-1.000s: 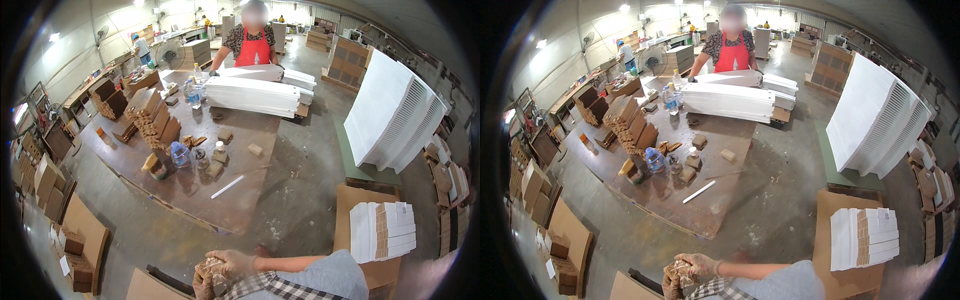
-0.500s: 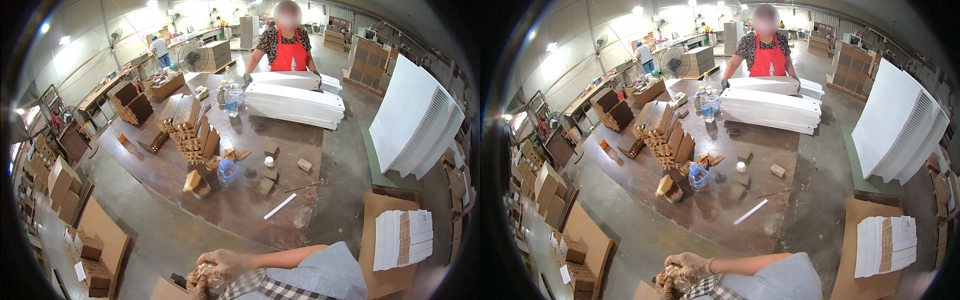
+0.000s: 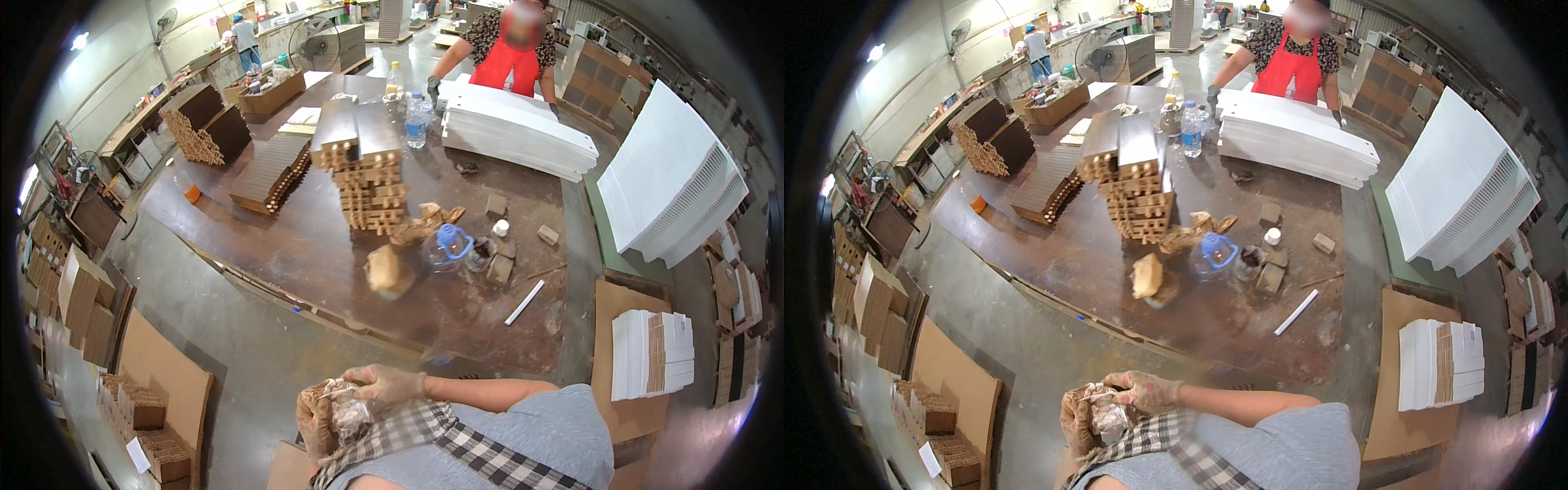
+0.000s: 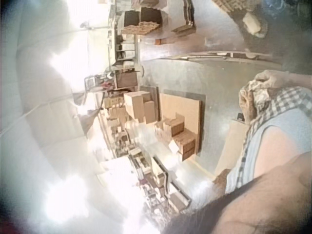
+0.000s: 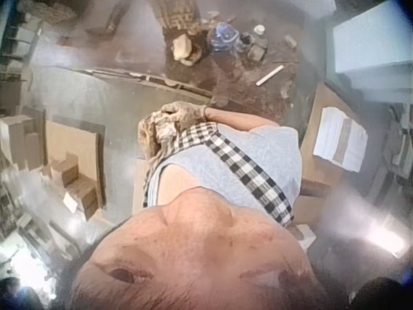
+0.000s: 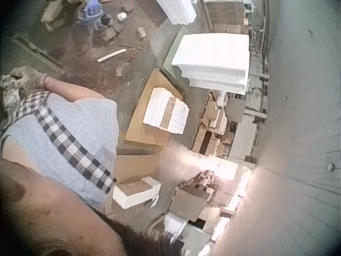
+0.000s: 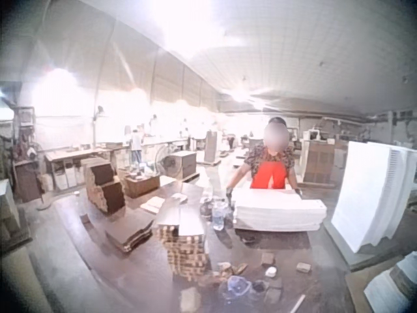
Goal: The person wipes wooden slats with a cloth and arranges them into stacks on a workbench.
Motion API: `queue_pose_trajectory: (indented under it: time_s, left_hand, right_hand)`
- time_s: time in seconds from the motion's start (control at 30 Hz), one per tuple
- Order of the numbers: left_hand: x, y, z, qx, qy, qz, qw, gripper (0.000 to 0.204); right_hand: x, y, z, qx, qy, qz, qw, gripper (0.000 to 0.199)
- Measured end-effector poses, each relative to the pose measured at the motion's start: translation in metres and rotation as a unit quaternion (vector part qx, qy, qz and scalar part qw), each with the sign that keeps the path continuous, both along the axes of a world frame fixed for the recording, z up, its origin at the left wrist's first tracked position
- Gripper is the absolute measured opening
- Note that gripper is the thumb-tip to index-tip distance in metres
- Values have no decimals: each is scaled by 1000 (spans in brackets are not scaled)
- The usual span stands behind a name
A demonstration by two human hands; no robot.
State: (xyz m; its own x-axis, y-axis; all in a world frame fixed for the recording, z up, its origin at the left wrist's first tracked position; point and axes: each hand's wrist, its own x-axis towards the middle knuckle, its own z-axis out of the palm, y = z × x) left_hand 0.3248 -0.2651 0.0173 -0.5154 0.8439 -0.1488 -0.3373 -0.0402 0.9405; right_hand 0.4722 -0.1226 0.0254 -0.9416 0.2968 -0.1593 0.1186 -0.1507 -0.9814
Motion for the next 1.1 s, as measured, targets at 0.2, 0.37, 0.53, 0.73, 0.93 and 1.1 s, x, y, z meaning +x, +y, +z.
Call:
queue_pose_trajectory:
  time_s: [0.2, 0.37, 0.53, 0.73, 0.93, 1.1]
  left_hand:
    - [-114, -7, 12, -4, -2, -12, 1000, 30]
    - [-185, 17, 11, -39, 106, -69, 991, 35]
    - [-212, 67, 17, -1, -99, -84, 992, 32]
    - [-283, 123, 4, 3, 10, -51, 999, 43]
    - [-353, 158, 27, -55, 145, 25, 988, 41]
    - [-379, 207, 15, -15, 131, -35, 991, 51]
  right_hand:
    - [-111, -23, 4, 42, 1, -26, 999, 46]
    - [-159, -18, 4, 92, -61, -102, 989, 40]
    - [-192, 16, 0, -65, -38, -212, 974, 27]
    - [-260, 87, -7, 0, 19, -306, 952, 22]
    - [-339, 169, -14, -107, 55, -361, 925, 20]
    - [-376, 201, 7, -81, 40, -268, 959, 18]
